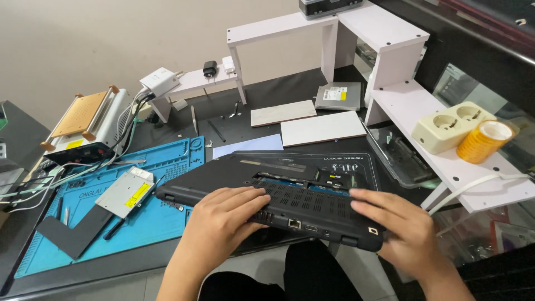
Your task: The person works on a disassembled laptop at a repair bench, handling the exposed motherboard and internal components, then aligns the bottom cover onto the chassis and presses along its edges to seat it. They reattach a side component near the optical drive bay and continue pressing the cover into place.
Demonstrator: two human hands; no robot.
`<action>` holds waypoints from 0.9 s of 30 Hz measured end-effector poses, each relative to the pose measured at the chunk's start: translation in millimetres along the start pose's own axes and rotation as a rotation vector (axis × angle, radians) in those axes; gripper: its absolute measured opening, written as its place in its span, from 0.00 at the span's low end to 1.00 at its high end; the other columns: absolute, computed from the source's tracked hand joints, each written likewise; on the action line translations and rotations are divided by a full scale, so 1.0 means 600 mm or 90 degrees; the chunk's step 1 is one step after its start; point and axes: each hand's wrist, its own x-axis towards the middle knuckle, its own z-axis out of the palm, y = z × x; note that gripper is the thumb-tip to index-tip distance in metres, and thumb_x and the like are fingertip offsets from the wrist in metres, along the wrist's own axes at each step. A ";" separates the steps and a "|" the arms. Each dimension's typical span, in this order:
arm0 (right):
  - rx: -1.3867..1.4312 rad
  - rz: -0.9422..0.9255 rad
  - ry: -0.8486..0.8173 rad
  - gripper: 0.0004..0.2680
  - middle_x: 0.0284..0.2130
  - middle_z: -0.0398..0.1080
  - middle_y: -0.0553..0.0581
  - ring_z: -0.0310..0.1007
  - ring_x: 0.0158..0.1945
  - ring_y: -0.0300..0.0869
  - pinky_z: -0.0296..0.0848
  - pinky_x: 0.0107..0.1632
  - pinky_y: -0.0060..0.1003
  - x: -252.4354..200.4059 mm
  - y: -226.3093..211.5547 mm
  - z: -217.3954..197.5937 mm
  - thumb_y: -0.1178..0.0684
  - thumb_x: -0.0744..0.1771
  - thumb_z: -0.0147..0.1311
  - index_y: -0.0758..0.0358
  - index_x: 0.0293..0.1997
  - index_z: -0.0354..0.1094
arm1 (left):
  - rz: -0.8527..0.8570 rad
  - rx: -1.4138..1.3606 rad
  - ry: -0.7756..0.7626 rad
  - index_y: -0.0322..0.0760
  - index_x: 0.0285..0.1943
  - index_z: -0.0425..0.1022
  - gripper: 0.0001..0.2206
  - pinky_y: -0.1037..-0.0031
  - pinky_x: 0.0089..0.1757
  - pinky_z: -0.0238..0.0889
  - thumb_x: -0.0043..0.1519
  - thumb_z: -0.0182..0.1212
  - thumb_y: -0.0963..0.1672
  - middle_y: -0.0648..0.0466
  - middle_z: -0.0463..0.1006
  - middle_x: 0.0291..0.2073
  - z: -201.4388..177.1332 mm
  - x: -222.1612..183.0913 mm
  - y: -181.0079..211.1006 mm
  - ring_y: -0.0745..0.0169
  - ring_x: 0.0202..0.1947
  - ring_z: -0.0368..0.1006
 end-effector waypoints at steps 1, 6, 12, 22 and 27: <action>0.038 -0.021 0.062 0.20 0.49 0.77 0.62 0.79 0.51 0.51 0.76 0.53 0.41 -0.008 -0.011 -0.002 0.61 0.54 0.65 0.65 0.50 0.74 | -0.001 -0.008 -0.003 0.36 0.52 0.79 0.20 0.61 0.51 0.68 0.49 0.72 0.45 0.51 0.83 0.49 -0.001 0.002 -0.001 0.50 0.51 0.78; 0.092 -0.043 0.182 0.14 0.42 0.76 0.58 0.81 0.44 0.47 0.79 0.47 0.36 -0.023 -0.023 -0.005 0.59 0.57 0.69 0.68 0.43 0.74 | 0.001 -0.024 -0.017 0.36 0.52 0.80 0.21 0.61 0.51 0.69 0.48 0.73 0.45 0.51 0.83 0.49 -0.005 0.008 -0.001 0.49 0.50 0.78; 0.101 -0.062 0.141 0.15 0.42 0.77 0.59 0.81 0.44 0.48 0.79 0.47 0.36 -0.017 -0.030 -0.008 0.60 0.55 0.69 0.70 0.44 0.75 | -0.019 -0.018 -0.017 0.36 0.51 0.80 0.21 0.62 0.50 0.69 0.48 0.73 0.45 0.50 0.83 0.49 -0.009 0.010 0.000 0.48 0.50 0.78; 0.264 -0.036 0.168 0.15 0.43 0.76 0.61 0.80 0.49 0.49 0.78 0.52 0.39 -0.041 -0.021 -0.007 0.61 0.56 0.70 0.67 0.42 0.73 | -0.014 -0.020 -0.021 0.35 0.51 0.80 0.20 0.62 0.50 0.69 0.49 0.73 0.45 0.50 0.83 0.48 -0.006 0.016 -0.002 0.49 0.50 0.78; 0.213 -0.034 0.173 0.16 0.44 0.76 0.58 0.80 0.50 0.47 0.78 0.53 0.39 -0.013 -0.049 -0.018 0.59 0.56 0.71 0.64 0.44 0.73 | -0.021 -0.007 -0.004 0.36 0.50 0.81 0.20 0.62 0.50 0.70 0.48 0.73 0.45 0.51 0.84 0.48 -0.001 0.018 0.000 0.49 0.51 0.79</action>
